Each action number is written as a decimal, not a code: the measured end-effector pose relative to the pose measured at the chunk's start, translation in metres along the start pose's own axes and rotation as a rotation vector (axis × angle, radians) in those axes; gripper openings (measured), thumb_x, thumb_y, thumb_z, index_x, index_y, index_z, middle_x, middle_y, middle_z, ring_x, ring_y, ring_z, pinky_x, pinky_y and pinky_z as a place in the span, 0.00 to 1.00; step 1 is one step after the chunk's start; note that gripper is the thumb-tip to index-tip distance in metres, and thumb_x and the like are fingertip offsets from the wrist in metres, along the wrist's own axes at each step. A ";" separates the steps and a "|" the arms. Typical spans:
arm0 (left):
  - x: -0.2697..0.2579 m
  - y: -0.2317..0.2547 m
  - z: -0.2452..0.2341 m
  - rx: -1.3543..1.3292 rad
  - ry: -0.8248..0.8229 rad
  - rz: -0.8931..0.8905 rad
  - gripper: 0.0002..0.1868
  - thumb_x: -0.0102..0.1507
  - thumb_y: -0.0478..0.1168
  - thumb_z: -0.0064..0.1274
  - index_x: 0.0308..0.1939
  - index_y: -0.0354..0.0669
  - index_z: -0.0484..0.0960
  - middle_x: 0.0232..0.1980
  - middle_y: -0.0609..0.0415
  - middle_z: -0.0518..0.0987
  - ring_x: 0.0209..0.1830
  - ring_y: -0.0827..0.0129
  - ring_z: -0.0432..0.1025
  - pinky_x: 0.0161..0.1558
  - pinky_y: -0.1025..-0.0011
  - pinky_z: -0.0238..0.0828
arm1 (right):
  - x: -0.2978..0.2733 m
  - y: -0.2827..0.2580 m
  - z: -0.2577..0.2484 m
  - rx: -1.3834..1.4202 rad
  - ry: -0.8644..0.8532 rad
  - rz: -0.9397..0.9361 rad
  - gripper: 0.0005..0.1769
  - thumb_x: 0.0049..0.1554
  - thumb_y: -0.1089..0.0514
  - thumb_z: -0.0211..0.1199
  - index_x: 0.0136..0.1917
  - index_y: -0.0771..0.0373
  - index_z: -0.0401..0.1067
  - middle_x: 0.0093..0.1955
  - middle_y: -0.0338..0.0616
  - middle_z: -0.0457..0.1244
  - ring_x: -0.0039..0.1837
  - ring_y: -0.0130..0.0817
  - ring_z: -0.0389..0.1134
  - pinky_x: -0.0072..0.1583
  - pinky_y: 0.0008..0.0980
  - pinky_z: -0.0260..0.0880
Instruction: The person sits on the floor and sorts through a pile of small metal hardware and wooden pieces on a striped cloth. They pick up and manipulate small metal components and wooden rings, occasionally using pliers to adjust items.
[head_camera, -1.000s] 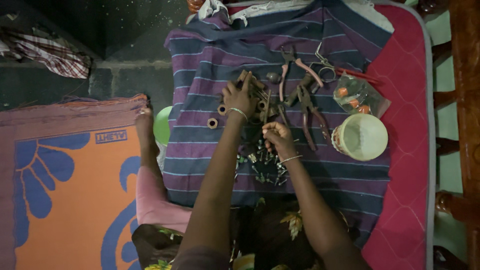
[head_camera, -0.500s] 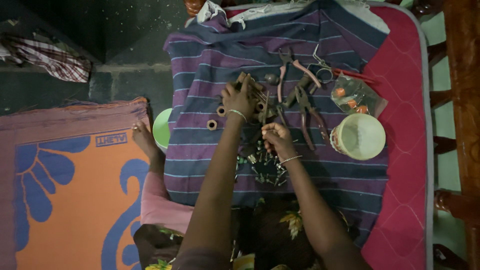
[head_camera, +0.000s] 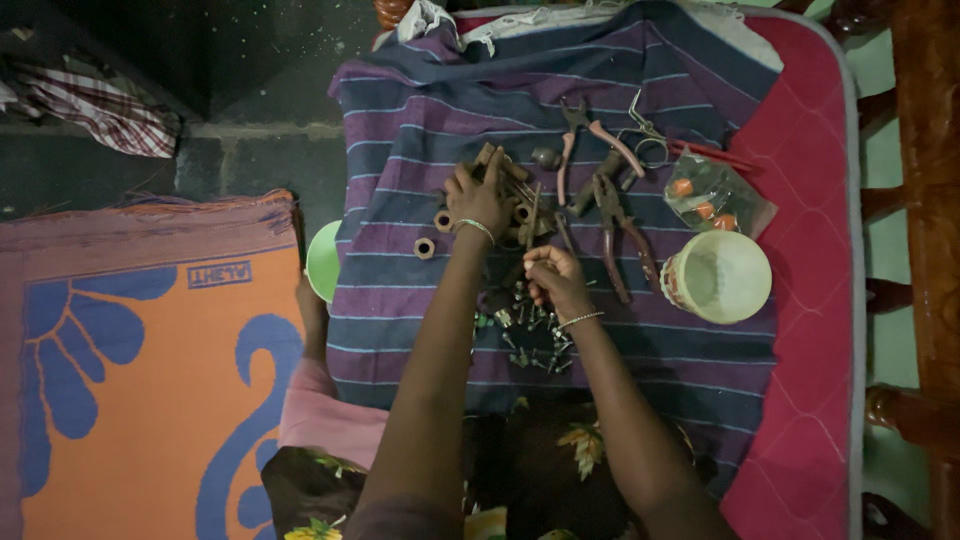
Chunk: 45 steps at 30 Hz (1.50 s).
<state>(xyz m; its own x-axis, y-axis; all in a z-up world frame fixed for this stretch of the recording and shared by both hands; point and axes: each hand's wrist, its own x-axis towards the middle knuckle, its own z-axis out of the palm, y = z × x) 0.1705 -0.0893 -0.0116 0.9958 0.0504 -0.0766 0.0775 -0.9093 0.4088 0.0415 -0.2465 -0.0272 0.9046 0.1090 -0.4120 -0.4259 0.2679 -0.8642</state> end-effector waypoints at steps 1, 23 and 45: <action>0.000 0.000 -0.001 -0.002 -0.007 -0.002 0.51 0.53 0.55 0.68 0.75 0.80 0.55 0.73 0.37 0.55 0.66 0.39 0.56 0.64 0.50 0.60 | -0.001 -0.002 0.001 0.006 -0.006 -0.004 0.09 0.57 0.61 0.65 0.52 0.63 0.72 0.37 0.36 0.64 0.31 0.22 0.65 0.31 0.24 0.63; 0.000 -0.005 0.007 -0.015 0.005 0.002 0.42 0.60 0.48 0.57 0.76 0.79 0.57 0.76 0.33 0.55 0.68 0.34 0.57 0.65 0.45 0.60 | 0.009 0.021 -0.013 -0.025 -0.019 -0.014 0.12 0.57 0.57 0.65 0.54 0.62 0.72 0.37 0.38 0.64 0.31 0.24 0.64 0.31 0.25 0.63; 0.007 -0.011 0.024 -0.033 -0.004 0.002 0.37 0.66 0.48 0.47 0.77 0.80 0.53 0.80 0.39 0.53 0.77 0.43 0.54 0.69 0.50 0.56 | 0.014 0.032 -0.030 -0.051 -0.020 -0.002 0.15 0.60 0.55 0.64 0.59 0.61 0.70 0.40 0.38 0.65 0.35 0.27 0.64 0.36 0.29 0.65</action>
<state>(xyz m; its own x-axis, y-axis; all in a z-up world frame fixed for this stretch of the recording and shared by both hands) 0.1756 -0.0895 -0.0386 0.9957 0.0467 -0.0798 0.0772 -0.8951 0.4392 0.0400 -0.2654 -0.0690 0.9054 0.1276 -0.4050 -0.4240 0.2191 -0.8788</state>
